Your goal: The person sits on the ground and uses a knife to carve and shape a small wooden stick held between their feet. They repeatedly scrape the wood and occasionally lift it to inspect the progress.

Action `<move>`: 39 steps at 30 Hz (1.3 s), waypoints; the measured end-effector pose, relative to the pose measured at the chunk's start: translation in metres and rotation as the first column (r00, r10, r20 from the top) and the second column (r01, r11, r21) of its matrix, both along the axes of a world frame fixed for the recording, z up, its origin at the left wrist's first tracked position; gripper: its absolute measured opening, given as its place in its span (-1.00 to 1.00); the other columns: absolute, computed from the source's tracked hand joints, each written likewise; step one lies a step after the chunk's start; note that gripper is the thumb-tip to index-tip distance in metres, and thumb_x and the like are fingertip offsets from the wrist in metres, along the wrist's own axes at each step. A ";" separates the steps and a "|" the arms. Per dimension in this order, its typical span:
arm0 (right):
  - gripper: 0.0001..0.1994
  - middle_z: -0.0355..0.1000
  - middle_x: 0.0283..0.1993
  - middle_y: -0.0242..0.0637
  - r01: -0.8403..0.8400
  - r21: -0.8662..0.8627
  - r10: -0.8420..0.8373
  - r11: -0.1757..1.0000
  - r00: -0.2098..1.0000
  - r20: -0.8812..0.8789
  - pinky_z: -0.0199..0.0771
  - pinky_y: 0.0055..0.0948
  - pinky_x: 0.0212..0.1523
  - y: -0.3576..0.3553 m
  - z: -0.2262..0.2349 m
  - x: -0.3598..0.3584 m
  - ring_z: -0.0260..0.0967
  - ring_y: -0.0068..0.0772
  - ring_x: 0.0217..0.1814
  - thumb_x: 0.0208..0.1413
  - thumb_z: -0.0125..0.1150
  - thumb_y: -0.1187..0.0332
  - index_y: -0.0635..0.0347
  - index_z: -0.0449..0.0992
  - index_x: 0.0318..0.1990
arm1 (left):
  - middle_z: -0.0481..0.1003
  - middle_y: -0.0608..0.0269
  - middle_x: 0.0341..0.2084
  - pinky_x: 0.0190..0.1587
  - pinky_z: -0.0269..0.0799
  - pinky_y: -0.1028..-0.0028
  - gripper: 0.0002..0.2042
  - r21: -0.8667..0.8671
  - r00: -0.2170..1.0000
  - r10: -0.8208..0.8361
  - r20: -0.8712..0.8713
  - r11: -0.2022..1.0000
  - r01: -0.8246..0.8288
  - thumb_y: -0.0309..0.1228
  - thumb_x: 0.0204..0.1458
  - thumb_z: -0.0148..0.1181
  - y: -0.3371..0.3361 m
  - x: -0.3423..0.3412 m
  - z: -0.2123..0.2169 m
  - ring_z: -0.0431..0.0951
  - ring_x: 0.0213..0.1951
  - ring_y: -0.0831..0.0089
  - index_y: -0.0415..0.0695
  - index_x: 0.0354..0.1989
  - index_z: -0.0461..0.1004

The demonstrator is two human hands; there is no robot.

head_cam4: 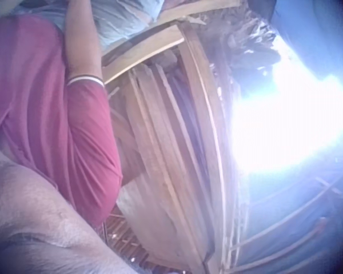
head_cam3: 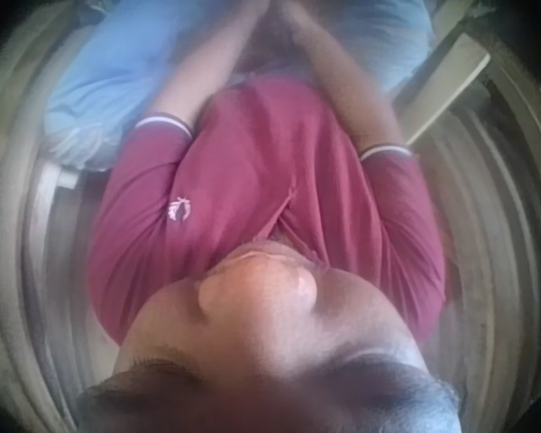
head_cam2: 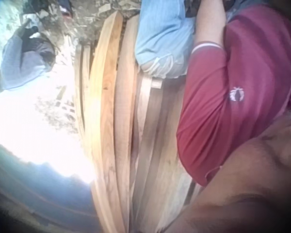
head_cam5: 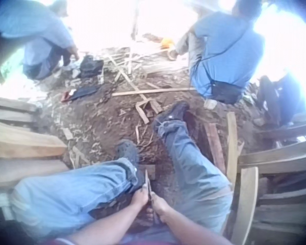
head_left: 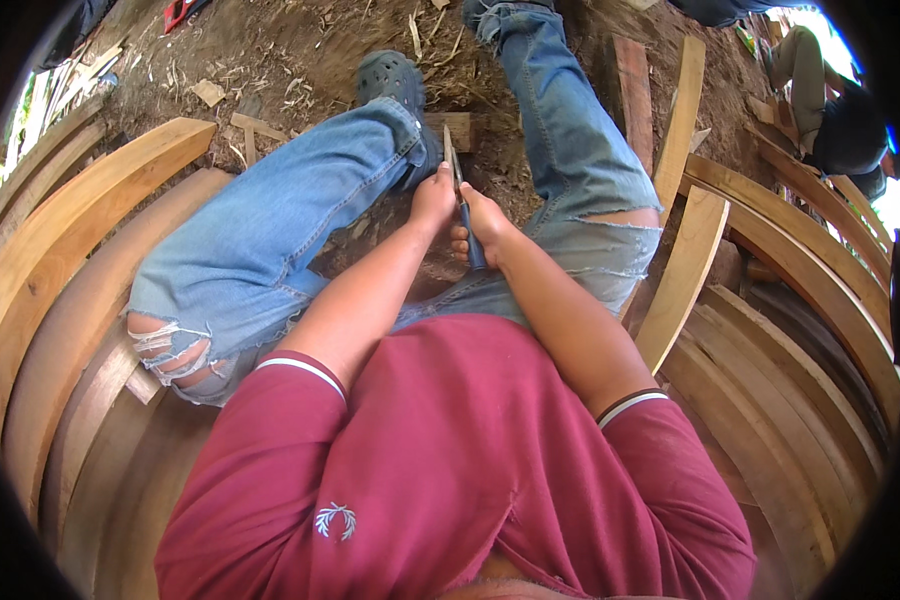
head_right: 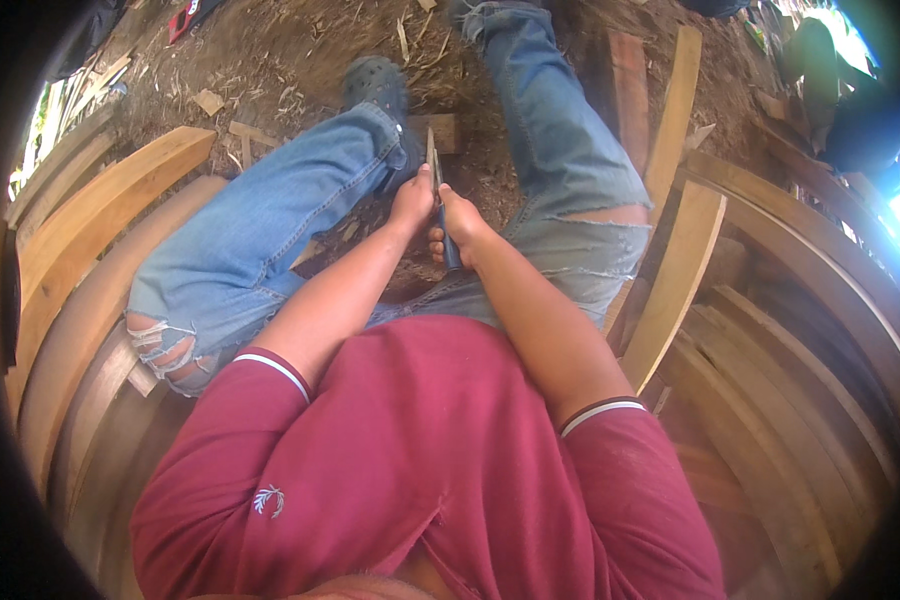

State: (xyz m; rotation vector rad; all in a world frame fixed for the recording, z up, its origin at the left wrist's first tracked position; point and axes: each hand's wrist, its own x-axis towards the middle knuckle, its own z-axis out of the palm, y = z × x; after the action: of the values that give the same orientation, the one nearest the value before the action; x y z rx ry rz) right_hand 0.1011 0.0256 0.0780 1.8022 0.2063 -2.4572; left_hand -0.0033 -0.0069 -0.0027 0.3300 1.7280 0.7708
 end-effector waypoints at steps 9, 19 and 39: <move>-0.51 0.11 -0.69 -0.40 -0.107 0.074 0.102 0.992 0.993 0.068 0.17 -0.32 -0.70 0.008 -0.010 -0.010 0.05 -0.43 -0.76 0.32 -0.26 -0.26 -0.02 0.21 -0.31 | 0.54 0.11 -0.45 -0.21 0.37 0.27 -0.39 0.004 0.998 -0.067 -0.021 0.998 0.067 0.08 0.33 -0.26 -0.003 -0.004 -0.002 0.50 -0.37 0.28 -0.26 -0.28 0.54; -0.54 0.07 -0.72 -0.41 -0.016 -0.002 0.016 1.000 0.999 -0.028 0.10 -0.34 -0.72 0.004 -0.002 0.001 -0.01 -0.43 -0.78 0.33 -0.24 -0.24 -0.05 0.19 -0.29 | 0.54 0.12 -0.48 -0.23 0.38 0.27 -0.38 -0.019 0.999 -0.028 -0.025 0.999 0.027 0.09 0.32 -0.24 -0.001 -0.003 0.000 0.51 -0.38 0.31 -0.25 -0.33 0.55; -0.49 0.13 -0.64 -0.39 -0.106 0.070 0.104 0.992 0.994 0.024 0.23 -0.30 -0.66 0.013 -0.027 -0.005 0.07 -0.41 -0.73 0.34 -0.27 -0.25 0.02 0.24 -0.30 | 0.55 -0.03 -0.53 -0.24 0.40 0.15 -0.37 0.026 0.999 -0.013 -0.033 1.000 0.014 0.03 0.34 -0.31 -0.003 0.000 -0.015 0.57 -0.41 0.06 -0.29 -0.34 0.56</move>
State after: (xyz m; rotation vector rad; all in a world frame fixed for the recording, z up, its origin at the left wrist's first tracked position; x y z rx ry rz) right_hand 0.0962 0.0387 0.0509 1.7936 0.3815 -2.3870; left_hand -0.0033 -0.0096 -0.0173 0.3742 1.7463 0.7827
